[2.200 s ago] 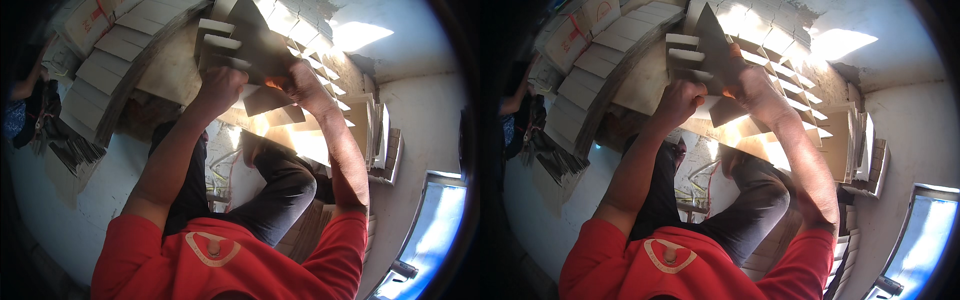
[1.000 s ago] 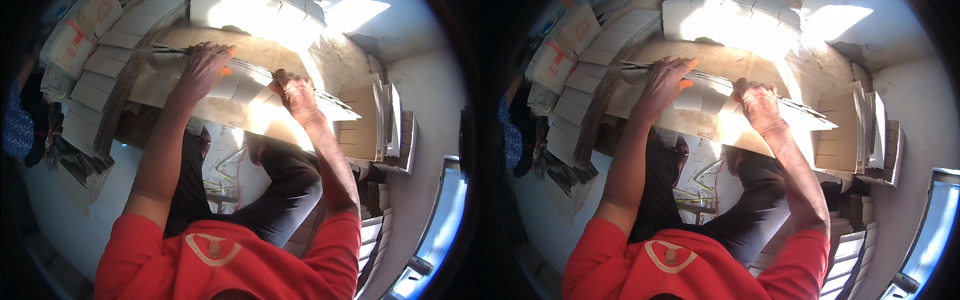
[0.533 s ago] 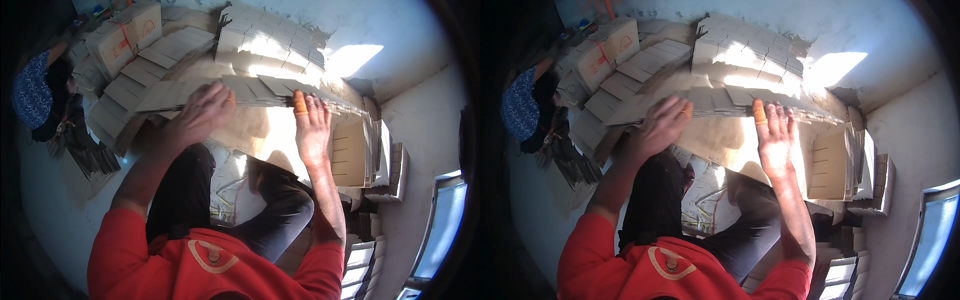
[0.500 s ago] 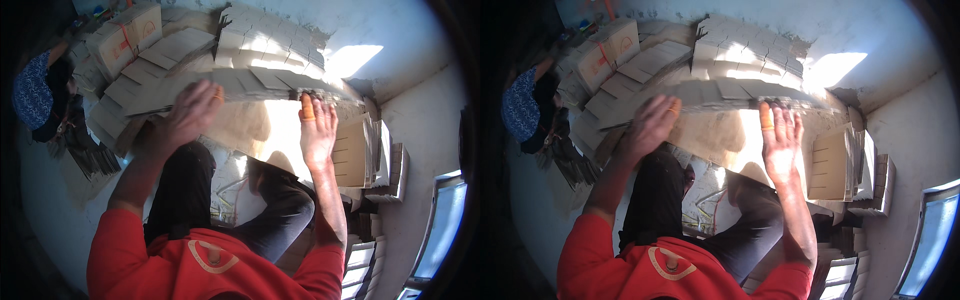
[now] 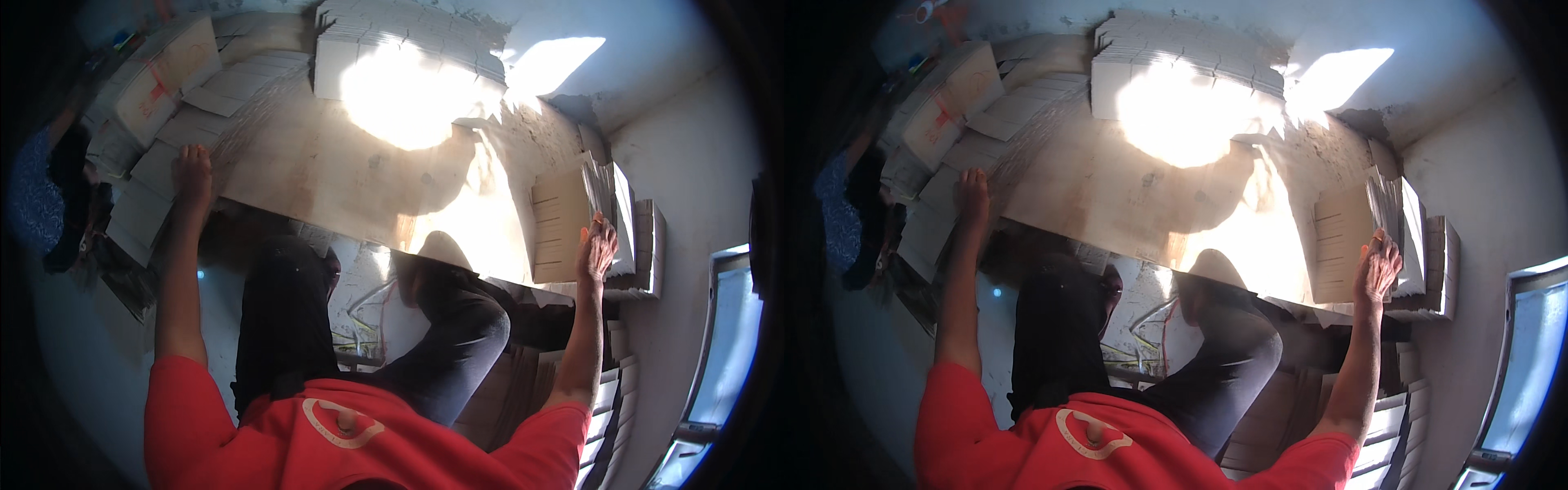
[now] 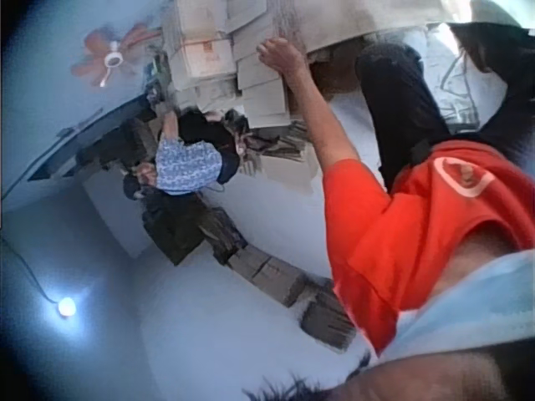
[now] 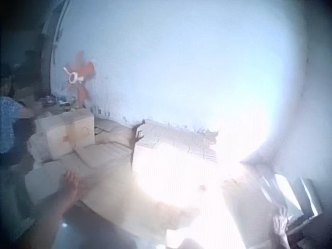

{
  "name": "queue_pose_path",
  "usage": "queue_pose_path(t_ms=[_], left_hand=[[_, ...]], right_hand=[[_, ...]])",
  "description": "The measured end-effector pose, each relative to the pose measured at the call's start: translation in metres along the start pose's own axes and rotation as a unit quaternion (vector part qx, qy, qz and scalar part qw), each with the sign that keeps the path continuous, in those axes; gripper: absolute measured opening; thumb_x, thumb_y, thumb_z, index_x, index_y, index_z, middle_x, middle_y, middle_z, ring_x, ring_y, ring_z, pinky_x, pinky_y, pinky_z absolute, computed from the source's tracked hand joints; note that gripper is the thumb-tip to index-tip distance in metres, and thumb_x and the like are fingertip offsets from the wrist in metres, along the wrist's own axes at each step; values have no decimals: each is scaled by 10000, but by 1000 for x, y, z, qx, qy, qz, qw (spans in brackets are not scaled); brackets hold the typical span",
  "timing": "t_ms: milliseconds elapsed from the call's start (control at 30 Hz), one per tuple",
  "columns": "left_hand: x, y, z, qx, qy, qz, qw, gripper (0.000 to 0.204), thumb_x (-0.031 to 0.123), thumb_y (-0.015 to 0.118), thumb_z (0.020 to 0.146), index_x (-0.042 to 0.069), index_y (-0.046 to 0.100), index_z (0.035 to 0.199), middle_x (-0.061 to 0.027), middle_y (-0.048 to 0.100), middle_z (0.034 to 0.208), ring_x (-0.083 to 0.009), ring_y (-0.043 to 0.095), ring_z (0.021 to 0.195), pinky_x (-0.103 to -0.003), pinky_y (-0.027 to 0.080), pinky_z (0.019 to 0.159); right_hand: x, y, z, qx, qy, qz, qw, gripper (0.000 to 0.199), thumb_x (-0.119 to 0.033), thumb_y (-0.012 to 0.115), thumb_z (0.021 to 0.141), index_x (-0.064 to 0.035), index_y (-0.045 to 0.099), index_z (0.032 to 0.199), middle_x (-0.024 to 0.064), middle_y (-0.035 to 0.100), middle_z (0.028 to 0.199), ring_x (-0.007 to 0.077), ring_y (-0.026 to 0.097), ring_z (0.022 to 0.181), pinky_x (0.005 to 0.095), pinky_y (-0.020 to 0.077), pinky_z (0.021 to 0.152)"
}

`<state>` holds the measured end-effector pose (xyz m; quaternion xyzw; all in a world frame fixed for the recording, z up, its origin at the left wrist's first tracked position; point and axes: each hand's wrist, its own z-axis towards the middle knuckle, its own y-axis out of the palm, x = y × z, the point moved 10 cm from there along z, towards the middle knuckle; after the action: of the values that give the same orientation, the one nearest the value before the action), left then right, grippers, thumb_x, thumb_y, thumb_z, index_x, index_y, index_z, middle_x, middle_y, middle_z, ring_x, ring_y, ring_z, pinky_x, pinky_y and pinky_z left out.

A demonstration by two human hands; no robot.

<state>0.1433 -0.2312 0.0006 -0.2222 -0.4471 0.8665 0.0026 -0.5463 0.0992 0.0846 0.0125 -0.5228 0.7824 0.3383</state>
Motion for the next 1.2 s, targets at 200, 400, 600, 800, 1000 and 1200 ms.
queue_pose_path(t_ms=[200,400,600,800,1000,1200], left_hand=[[0,-12,5,-115,-18,-88,989,308,289,620,867,15,637,1006,-118,648,904,-271,606,885,-392,498,758],[52,-49,17,-104,28,-130,986,280,232,659,844,11,657,1016,-129,662,974,-275,620,895,-375,513,759],[105,-74,34,-39,97,-215,971,248,210,630,873,25,655,1036,-114,667,1001,-276,620,912,-373,517,809],[179,-109,60,-69,133,-256,955,225,183,625,876,11,654,1020,-160,662,1004,-304,631,933,-401,505,832],[215,-63,90,-47,154,-389,907,236,171,671,826,4,649,992,-166,657,998,-322,618,946,-395,500,819],[295,-82,171,56,187,-472,860,310,126,694,771,-3,604,1039,-153,645,1030,-321,592,984,-383,478,849]], right_hand=[[39,36,-16,-126,135,-4,983,549,-286,750,728,-88,487,1168,134,547,1109,337,494,1112,459,432,906],[50,53,-20,-126,111,9,986,358,-169,702,733,-47,527,1021,141,547,1083,339,523,1068,487,448,870],[60,36,-8,-129,159,107,973,288,-249,693,765,-42,550,903,178,636,944,382,597,917,456,478,765],[73,21,-7,-152,255,159,942,293,-345,642,832,-55,626,868,172,659,882,392,607,892,459,462,739],[94,-47,3,177,314,294,885,295,-335,622,901,-44,672,892,63,639,708,148,539,642,286,435,620],[26,-62,29,239,290,572,728,160,-134,726,830,-17,638,894,-2,647,753,84,553,661,225,449,619]])
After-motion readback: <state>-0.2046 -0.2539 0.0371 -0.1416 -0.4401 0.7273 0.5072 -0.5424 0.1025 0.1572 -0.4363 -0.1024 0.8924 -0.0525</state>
